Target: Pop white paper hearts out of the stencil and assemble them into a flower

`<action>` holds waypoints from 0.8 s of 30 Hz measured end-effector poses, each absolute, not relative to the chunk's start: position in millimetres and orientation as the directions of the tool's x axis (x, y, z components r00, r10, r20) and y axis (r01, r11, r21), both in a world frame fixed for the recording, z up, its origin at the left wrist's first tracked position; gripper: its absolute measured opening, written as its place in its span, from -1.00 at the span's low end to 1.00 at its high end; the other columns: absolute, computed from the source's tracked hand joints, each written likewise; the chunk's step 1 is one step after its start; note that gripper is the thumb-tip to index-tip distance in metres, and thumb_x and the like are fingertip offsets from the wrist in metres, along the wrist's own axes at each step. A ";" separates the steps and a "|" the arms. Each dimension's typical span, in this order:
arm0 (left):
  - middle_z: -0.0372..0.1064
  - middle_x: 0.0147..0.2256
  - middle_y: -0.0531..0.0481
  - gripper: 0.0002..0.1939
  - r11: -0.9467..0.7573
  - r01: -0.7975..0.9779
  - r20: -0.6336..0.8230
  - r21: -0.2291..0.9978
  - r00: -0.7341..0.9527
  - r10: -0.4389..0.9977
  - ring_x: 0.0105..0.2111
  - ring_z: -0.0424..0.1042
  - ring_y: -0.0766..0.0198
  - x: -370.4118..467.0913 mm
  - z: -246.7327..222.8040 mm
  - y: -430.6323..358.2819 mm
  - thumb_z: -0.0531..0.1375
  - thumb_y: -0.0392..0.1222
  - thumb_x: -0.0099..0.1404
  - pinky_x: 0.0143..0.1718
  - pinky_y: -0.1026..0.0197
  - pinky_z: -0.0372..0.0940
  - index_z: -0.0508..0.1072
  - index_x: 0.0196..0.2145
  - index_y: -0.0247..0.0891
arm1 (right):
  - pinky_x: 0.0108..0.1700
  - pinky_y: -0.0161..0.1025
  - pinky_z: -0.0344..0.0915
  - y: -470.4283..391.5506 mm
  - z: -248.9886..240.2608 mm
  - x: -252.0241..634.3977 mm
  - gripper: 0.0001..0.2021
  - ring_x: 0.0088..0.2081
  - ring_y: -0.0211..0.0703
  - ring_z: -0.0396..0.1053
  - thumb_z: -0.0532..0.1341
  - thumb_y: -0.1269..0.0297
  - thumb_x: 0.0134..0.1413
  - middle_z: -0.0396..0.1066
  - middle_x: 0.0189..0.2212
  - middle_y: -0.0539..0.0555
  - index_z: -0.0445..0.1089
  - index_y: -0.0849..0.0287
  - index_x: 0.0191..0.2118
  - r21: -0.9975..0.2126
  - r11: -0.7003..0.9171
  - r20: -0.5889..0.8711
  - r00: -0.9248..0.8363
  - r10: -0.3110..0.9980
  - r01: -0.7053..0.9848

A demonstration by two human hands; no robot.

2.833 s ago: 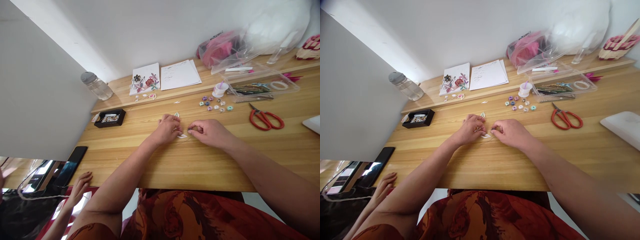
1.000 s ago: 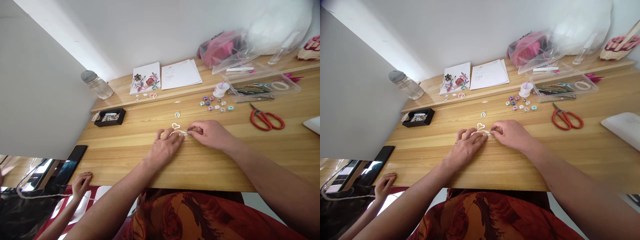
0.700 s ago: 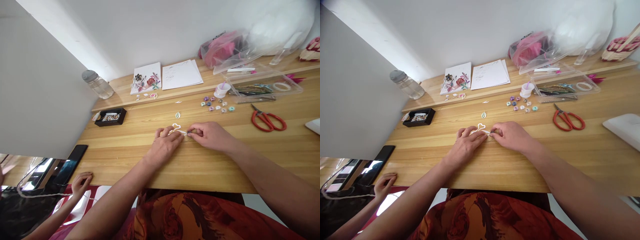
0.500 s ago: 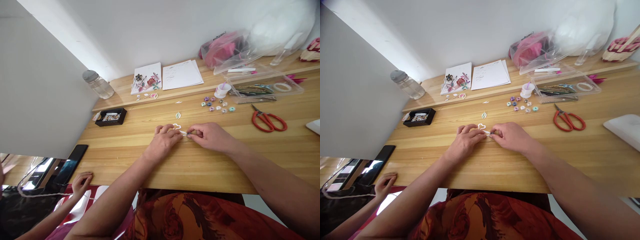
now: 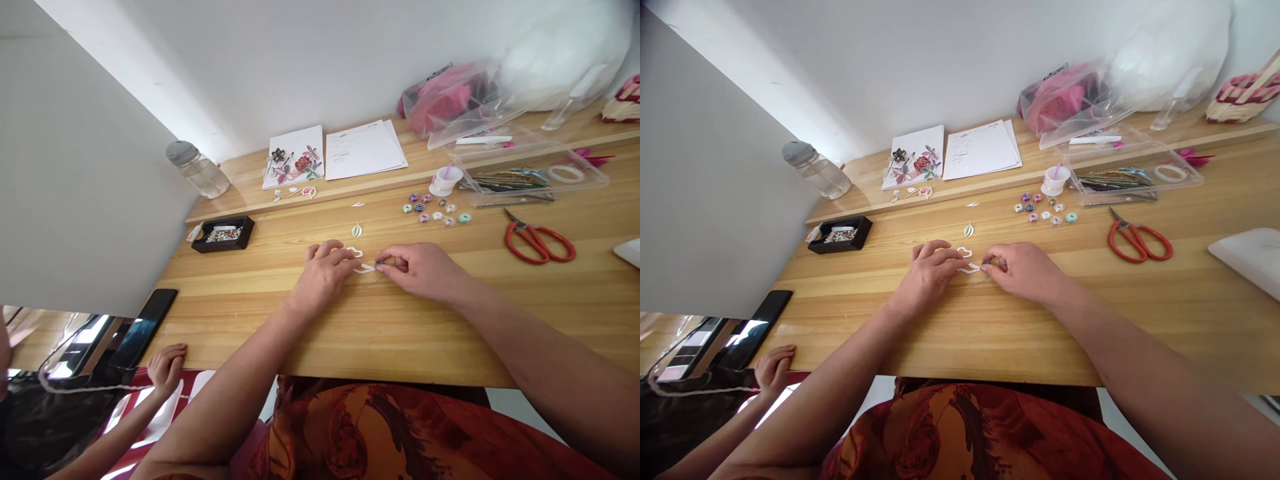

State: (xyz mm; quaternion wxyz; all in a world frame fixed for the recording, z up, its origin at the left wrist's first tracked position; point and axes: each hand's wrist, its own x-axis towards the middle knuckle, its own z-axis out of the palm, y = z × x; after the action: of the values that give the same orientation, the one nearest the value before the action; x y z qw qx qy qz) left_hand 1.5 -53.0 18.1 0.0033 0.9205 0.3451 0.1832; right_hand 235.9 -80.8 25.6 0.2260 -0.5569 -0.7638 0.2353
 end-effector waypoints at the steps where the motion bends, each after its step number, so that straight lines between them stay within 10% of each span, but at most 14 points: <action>1: 0.51 -0.02 -0.02 -0.74 -0.753 0.642 0.341 0.148 0.681 0.648 0.09 0.27 0.11 1.5 18.7 -52.2 0.08 -0.21 0.45 0.07 -0.01 0.04 0.54 -0.05 -0.08 | -0.42 -0.27 0.09 -81.2 25.9 235.5 -0.77 -0.56 -0.26 0.26 0.17 0.16 0.18 0.39 -0.60 -0.06 0.53 0.10 -0.18 -0.617 0.273 0.078 -0.288 0.954 0.738; 24: 0.53 -0.11 -0.03 -0.80 -0.767 0.629 0.409 0.131 0.670 0.619 0.04 0.31 0.09 11.7 8.1 -37.8 0.14 -0.23 0.41 0.00 -0.02 0.03 0.58 -0.16 -0.09 | -0.44 -0.29 0.04 -82.8 27.4 232.9 -0.76 -0.57 -0.29 0.21 0.17 0.12 0.19 0.36 -0.61 -0.07 0.52 0.10 -0.18 -0.608 0.286 0.030 -0.339 0.940 0.740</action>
State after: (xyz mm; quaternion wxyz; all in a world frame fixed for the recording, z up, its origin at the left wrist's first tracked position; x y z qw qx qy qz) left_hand 11.7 -37.8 8.1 -0.0104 0.9138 0.3414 0.2198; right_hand 232.9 -82.8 27.4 0.1963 -0.5403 -0.7776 0.2548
